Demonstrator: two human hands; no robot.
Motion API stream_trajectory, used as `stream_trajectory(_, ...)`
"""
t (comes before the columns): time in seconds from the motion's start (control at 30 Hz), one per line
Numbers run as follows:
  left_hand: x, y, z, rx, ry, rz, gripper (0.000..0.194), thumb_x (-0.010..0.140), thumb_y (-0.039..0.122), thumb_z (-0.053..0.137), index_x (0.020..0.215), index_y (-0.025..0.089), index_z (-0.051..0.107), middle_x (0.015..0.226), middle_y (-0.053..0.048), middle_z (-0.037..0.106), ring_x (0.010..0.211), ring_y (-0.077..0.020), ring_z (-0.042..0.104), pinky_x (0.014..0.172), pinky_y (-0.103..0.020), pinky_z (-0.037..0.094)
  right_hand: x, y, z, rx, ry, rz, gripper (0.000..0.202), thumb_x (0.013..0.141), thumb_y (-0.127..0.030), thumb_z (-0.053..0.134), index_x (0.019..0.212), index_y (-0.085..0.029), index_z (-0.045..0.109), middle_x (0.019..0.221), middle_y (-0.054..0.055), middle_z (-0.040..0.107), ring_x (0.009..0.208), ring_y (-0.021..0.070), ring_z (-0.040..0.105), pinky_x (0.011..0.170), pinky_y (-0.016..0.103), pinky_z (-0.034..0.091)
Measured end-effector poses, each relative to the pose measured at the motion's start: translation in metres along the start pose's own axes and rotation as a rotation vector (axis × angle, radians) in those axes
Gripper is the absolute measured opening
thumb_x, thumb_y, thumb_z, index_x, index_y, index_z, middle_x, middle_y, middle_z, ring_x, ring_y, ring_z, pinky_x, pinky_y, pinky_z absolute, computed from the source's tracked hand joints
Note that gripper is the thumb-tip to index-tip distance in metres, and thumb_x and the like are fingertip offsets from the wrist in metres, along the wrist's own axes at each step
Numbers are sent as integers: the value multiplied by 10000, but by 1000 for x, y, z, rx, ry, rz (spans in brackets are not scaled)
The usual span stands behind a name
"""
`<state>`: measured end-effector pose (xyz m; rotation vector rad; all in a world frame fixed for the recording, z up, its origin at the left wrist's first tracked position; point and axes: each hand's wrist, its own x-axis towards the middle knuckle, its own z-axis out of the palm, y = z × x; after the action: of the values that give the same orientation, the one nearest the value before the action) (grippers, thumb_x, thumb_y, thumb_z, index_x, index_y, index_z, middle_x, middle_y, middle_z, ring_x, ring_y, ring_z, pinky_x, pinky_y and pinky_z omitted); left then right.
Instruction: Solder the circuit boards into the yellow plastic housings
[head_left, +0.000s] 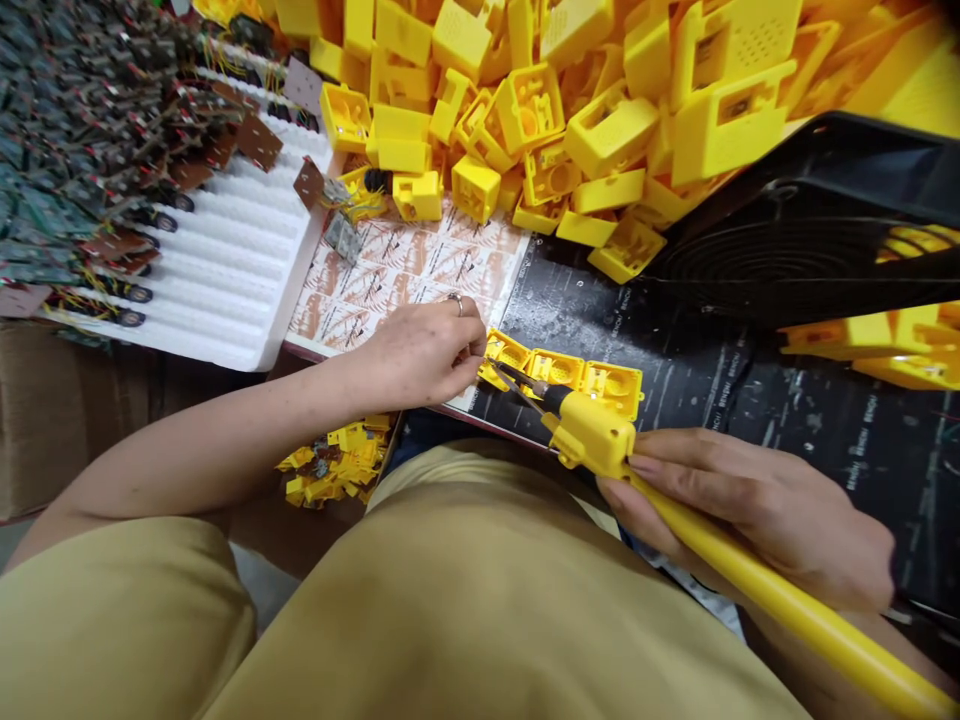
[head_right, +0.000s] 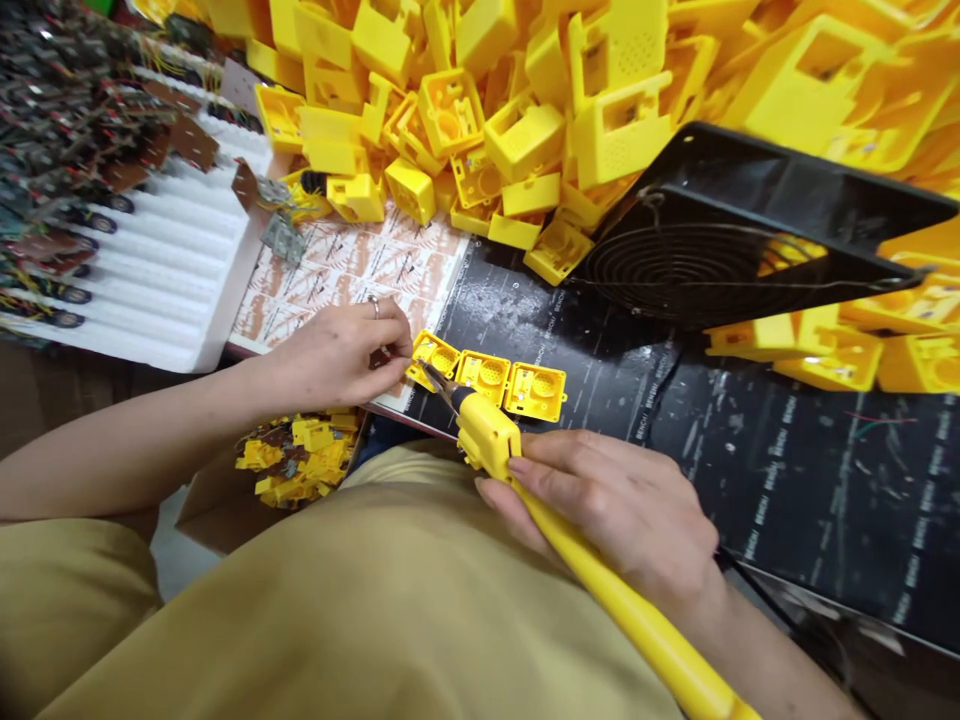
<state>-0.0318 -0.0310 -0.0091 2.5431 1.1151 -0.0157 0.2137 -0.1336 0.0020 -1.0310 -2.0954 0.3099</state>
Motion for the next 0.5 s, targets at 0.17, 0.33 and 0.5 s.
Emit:
stream_trajectory(0.17,0,3,0,100,-13,34,201,895,192,506,891,118,693,965,-87,698,798,-185,647,657,-287,475,0,4,-2,-87,-70,-124,93,897,-191,713,851,-170,635,741,19,715,664,90,693,670,172,609)
stream_trajectory(0.33,3,5,-3,148,-65,41,224,928,218,501,926,114,699,994,-98,696,821,-202,659,668,-298,484,-2,6,-13,-103,-79,-132,88,900,-214,711,905,-198,625,773,16,717,673,115,700,645,204,614)
stream_trajectory(0.5,4,4,-5,129,-80,45,196,902,196,517,892,120,698,977,-89,696,827,-195,656,677,-287,483,-6,12,-29,-116,-120,28,29,930,-252,657,923,-267,633,763,10,703,548,129,665,404,189,520)
